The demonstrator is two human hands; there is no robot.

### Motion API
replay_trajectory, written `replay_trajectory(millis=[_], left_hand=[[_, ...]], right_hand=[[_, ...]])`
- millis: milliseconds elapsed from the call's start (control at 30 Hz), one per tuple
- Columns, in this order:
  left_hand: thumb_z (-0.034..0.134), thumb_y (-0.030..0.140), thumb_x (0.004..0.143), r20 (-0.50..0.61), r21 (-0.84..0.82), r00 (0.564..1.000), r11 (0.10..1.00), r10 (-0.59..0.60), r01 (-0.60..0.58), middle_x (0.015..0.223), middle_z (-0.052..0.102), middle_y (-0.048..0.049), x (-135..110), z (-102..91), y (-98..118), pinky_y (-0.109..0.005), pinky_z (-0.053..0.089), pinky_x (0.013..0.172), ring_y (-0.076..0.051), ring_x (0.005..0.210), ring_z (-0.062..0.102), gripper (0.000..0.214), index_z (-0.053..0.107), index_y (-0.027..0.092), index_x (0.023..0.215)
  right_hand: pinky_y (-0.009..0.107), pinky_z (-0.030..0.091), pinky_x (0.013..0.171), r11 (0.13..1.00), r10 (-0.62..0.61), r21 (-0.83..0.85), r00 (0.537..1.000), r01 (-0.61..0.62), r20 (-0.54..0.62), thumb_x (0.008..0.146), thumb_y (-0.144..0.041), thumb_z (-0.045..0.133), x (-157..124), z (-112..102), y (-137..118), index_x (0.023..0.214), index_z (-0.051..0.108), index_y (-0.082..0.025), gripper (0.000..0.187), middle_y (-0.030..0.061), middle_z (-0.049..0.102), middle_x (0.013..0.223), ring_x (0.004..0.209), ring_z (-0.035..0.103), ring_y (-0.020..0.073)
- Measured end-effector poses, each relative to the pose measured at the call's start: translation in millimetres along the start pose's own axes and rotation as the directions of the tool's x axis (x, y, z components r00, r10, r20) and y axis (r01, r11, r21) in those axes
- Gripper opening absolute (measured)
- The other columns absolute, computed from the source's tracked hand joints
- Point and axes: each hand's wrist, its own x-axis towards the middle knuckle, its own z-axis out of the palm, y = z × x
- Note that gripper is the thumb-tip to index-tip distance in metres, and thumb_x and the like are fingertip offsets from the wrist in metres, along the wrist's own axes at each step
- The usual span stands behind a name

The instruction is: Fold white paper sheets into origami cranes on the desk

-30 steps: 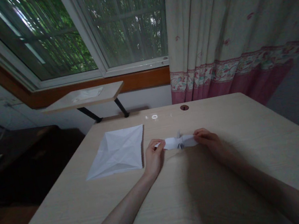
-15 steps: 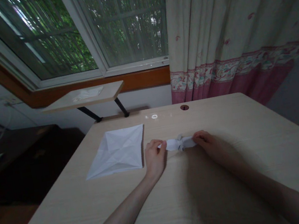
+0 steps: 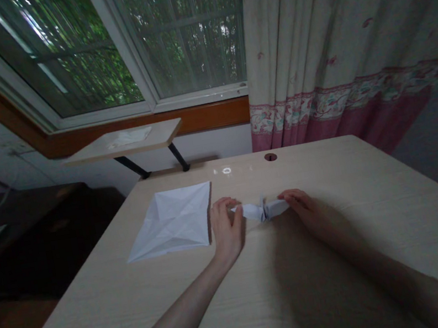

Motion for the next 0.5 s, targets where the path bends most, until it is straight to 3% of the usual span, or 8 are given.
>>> replay_trajectory(millis=[167, 333, 500], left_hand=[[0.05, 0.028, 0.097, 0.019, 0.079, 0.989, 0.986, 0.147, -0.148, 0.124, 0.054, -0.009, -7, -3.7, 8, -0.043, 0.037, 0.103, -0.025, 0.119, 0.049, 0.016, 0.061, 0.024, 0.108], [0.068, 0.035, 0.089, 0.139, 0.143, 0.953, 0.947, 0.269, -0.288, 0.129, 0.054, -0.0075, -10, -5.6, 16, -0.045, 0.033, 0.103, -0.027, 0.12, 0.048, 0.015, 0.066, 0.027, 0.101], [0.067, 0.028, 0.09, 0.154, 0.157, 0.951, 0.944, 0.267, -0.29, 0.13, 0.055, -0.0065, -10, -2.1, 15, -0.045, 0.032, 0.102, -0.027, 0.119, 0.047, 0.009, 0.068, 0.027, 0.098]], right_hand=[[0.043, 0.046, 0.097, 0.998, -0.056, 0.023, 0.998, 0.056, 0.03, 0.095, -0.044, 0.047, -4, -1, -8, 0.094, 0.066, -0.028, 0.025, 0.005, 0.068, 0.103, 0.101, 0.062, 0.0243], [0.041, 0.047, 0.095, 0.996, -0.079, 0.049, 0.995, 0.076, 0.063, 0.097, -0.041, 0.045, -8, -4, -17, 0.092, 0.067, -0.03, 0.026, 0.0027, 0.069, 0.098, 0.098, 0.063, 0.024], [0.039, 0.047, 0.09, 0.993, -0.102, 0.076, 0.98, 0.09, 0.172, 0.099, -0.04, 0.043, -13, -7, -22, 0.093, 0.067, -0.03, 0.027, 0.0017, 0.07, 0.094, 0.094, 0.064, 0.0234]])
